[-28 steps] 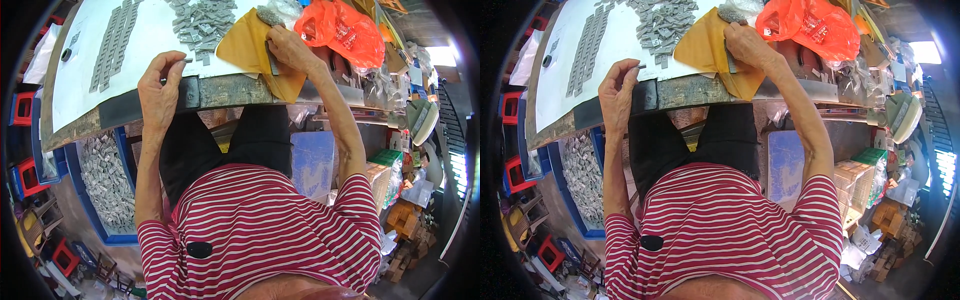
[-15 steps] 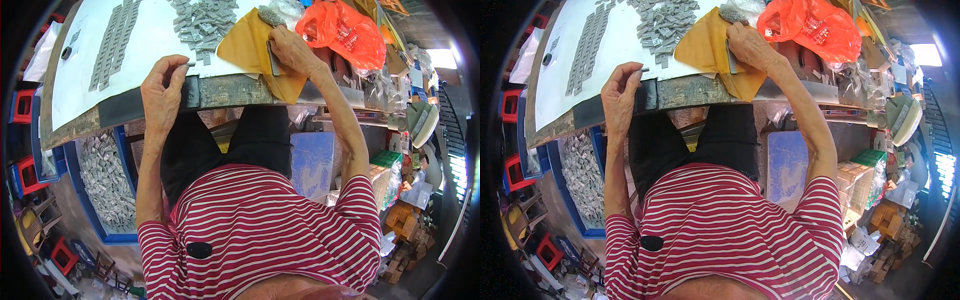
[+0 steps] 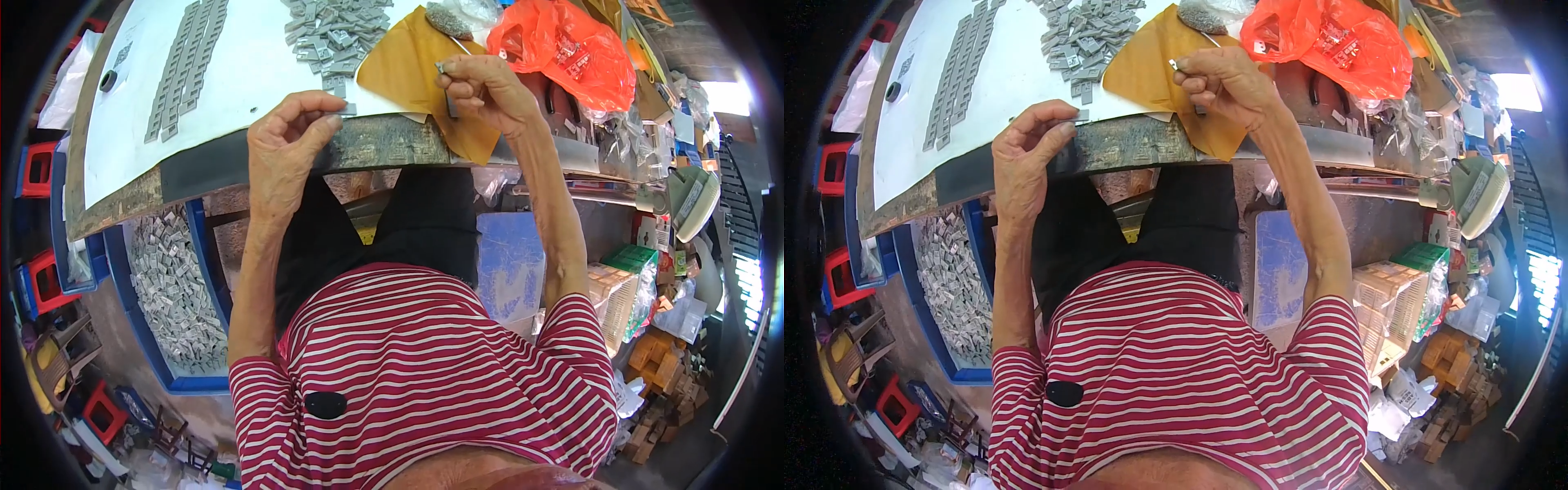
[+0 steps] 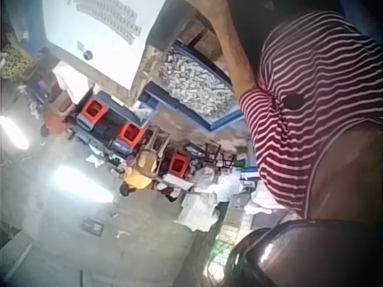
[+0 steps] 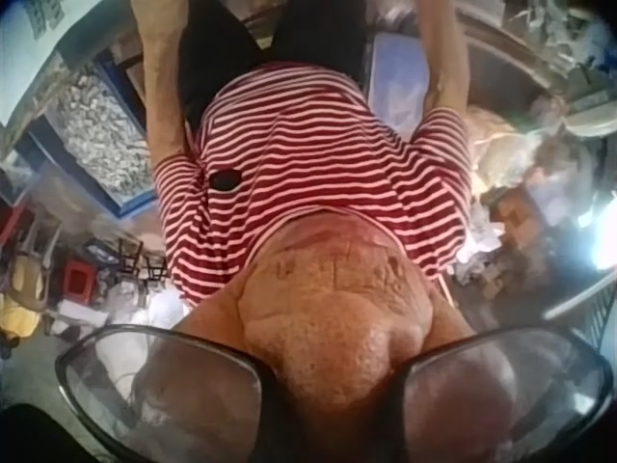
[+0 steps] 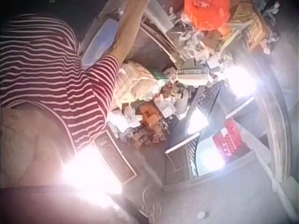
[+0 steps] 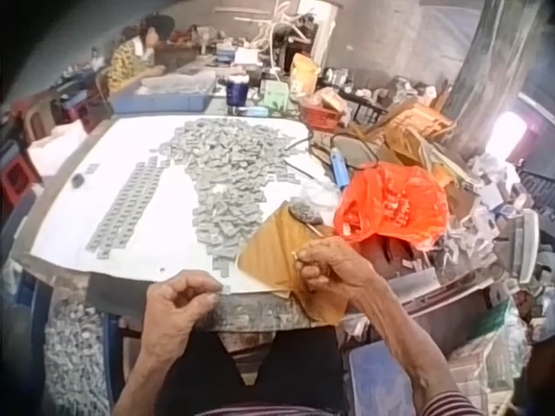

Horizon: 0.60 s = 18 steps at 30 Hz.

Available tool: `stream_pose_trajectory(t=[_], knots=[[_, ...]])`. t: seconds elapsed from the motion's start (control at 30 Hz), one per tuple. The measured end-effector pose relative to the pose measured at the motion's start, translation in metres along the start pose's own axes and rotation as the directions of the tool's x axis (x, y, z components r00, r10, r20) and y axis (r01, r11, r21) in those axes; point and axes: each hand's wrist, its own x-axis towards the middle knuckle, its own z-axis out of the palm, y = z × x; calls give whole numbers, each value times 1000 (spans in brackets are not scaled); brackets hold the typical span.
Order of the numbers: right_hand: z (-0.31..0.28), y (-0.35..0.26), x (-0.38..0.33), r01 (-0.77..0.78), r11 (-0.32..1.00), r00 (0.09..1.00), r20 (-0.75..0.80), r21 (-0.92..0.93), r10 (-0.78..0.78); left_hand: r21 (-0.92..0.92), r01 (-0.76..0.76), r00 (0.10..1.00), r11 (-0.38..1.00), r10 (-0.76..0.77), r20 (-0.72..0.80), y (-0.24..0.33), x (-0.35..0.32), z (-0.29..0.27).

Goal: Manually inspecting and sorting small metal hardware components on a workbench.

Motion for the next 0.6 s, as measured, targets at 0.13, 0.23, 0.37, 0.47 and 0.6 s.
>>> stream_pose_trajectory(t=[0.13,0.23,0.37,0.47,0.6], knots=[[8,11,0,-37,997,995,91,70,30,-11,-30,1000,1000,30,10,-1,-3,5],[22,16,-3,25,1000,993,114,7,-25,3,50,998,999,-50,31,-1,-8,3],[33,23,-3,53,998,987,155,-46,-46,-93,11,1000,996,-10,18,-7,-10,7],[42,30,-6,65,996,993,104,-64,-58,-77,4,1000,997,-2,23,-11,-12,8],[58,36,-13,103,990,990,104,-94,-93,-94,-13,999,995,17,39,-17,-13,8]])
